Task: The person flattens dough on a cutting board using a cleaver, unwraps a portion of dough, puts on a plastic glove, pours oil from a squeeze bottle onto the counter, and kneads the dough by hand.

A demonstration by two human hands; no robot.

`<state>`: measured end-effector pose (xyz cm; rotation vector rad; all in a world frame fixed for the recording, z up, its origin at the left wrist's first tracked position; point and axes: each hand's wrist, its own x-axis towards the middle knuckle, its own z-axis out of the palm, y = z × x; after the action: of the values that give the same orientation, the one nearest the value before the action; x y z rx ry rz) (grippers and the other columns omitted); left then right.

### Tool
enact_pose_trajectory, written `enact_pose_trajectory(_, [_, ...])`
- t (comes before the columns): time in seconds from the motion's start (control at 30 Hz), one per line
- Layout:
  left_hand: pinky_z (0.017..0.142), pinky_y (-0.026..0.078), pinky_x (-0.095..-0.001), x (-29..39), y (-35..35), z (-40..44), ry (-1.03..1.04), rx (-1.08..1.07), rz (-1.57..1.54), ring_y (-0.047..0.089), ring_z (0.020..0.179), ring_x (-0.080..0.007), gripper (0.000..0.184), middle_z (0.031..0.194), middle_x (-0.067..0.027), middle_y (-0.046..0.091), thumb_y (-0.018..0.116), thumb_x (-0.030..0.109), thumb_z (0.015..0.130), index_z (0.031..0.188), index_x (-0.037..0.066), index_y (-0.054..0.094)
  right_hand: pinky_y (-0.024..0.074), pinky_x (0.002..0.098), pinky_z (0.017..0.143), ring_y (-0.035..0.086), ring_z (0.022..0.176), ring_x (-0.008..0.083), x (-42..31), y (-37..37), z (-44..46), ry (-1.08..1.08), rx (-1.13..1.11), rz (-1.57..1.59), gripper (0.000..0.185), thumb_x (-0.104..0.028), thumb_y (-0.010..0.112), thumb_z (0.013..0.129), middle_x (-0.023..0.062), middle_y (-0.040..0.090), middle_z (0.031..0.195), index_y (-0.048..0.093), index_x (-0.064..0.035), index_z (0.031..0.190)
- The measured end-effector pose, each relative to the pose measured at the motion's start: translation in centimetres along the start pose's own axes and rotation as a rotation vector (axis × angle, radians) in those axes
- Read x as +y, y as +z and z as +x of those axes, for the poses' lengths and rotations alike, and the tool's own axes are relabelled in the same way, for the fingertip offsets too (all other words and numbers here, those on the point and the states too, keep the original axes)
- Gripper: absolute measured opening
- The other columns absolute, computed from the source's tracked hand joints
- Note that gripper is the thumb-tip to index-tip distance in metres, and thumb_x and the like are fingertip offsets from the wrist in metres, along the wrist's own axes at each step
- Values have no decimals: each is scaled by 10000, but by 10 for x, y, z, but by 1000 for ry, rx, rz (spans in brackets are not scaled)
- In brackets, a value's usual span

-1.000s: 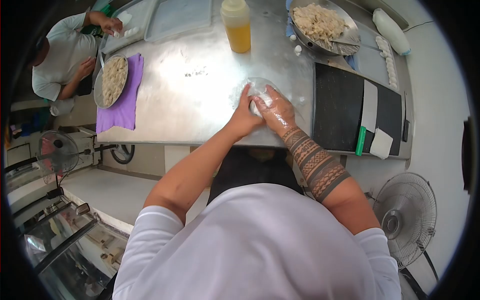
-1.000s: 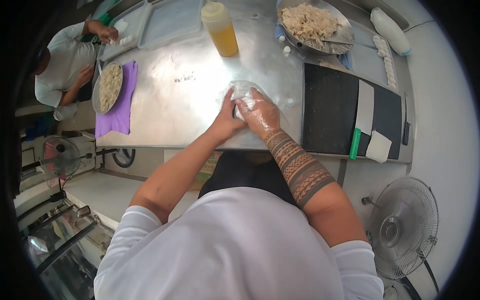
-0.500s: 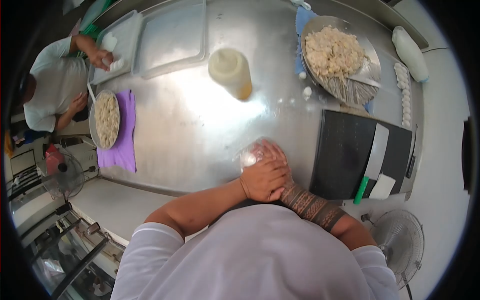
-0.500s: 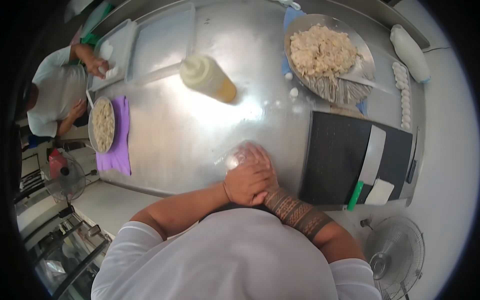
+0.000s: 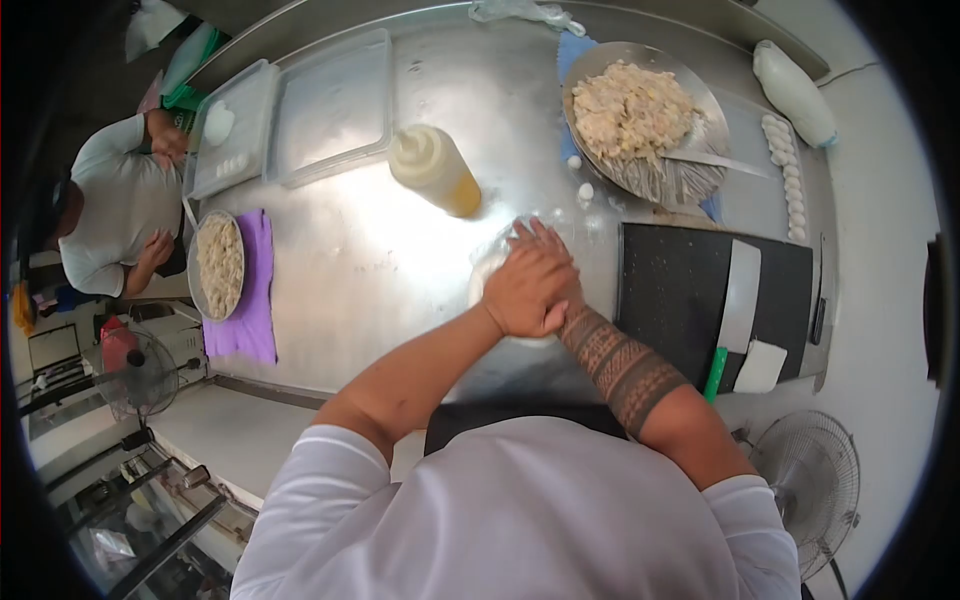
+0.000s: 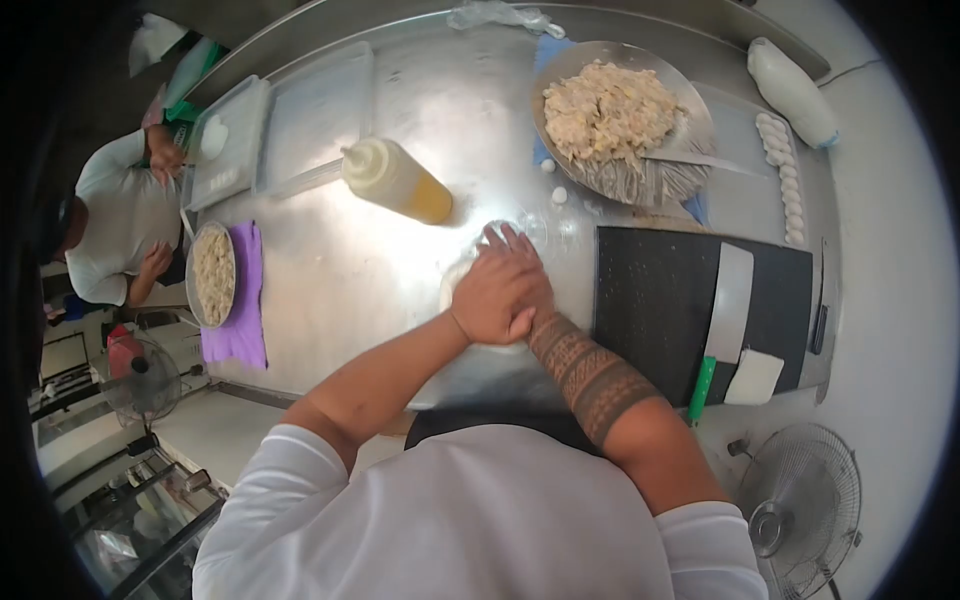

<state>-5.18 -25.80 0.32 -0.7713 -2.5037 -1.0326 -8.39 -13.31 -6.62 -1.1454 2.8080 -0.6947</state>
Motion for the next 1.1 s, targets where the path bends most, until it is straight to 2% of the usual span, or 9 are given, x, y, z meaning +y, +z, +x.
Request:
enact_pose_trajectory(0.07, [1047,462,-489,-1,4,6,-54,19,26,637,1150,-366,434,1173,-179,688,702,323,784,1122,52,711,200,454,1277,291,1544,329,-8,-2,-9,1,86,37,559,-356,548,1008,180,380,1628,499,-81,1492])
enact_pose_trajectory(0.13, [1038,475,-414,-10,7,38,-657,-227,-443,652,1128,-293,382,1155,-168,710,678,325,913,1166,41,708,290,451,1226,399,1477,353,-28,-30,-1,147,-16,57,578,-332,633,980,240,458,1556,514,-13,1447])
enact_pose_trajectory(0.17, [1021,475,-343,-28,14,51,-730,-27,-908,649,1112,-213,350,1147,-156,734,633,321,1006,1212,47,706,312,448,1209,434,1447,351,-34,-34,-13,214,51,245,573,-325,640,983,244,484,1526,515,1,1437])
enact_pose_trajectory(0.3, [1174,375,-457,-50,8,57,-371,17,328,498,1399,-377,561,1494,-252,538,542,448,1043,1411,27,576,302,447,1203,501,1378,337,-27,-37,-70,428,299,1082,651,-447,510,1061,182,554,1481,417,12,1513])
enact_pose_trajectory(0.4, [1225,309,-503,-20,16,0,-457,-201,534,347,1494,-457,688,1568,-320,409,536,528,1009,1486,34,495,315,438,1193,492,1384,323,-14,-35,-119,570,368,1479,746,-576,401,1076,204,535,1490,416,34,1505])
enact_pose_trajectory(0.6, [1101,434,-519,86,-55,-33,-605,-848,319,556,1315,-442,680,1361,-269,608,758,413,870,1376,16,538,360,428,1150,511,1350,317,-20,-52,-158,738,336,1647,772,-606,405,1059,243,535,1466,427,39,1484])
enact_pose_trajectory(0.8, [1060,474,-469,107,-69,-72,-565,-367,-486,611,1179,-409,611,1274,-194,634,734,-52,745,1319,60,558,436,406,1087,578,1289,293,-31,-76,-139,706,25,1851,616,-489,511,1063,199,589,1422,499,-13,1454])
enact_pose_trajectory(0.87, [1018,477,-483,94,-39,-87,-305,-217,-341,603,1150,-414,566,1198,-195,640,719,-49,765,1296,64,558,438,385,1085,585,1289,286,-57,-94,-117,681,-188,2073,597,-469,510,1067,188,609,1407,530,-2,1439])
enact_pose_trajectory(1.1, [988,466,-541,64,23,-119,-371,142,-37,504,1226,-469,573,1326,-234,546,709,33,771,1312,-7,524,485,408,1056,631,1215,377,-97,-48,-85,356,138,517,538,-392,544,1038,247,659,1291,563,6,1400])
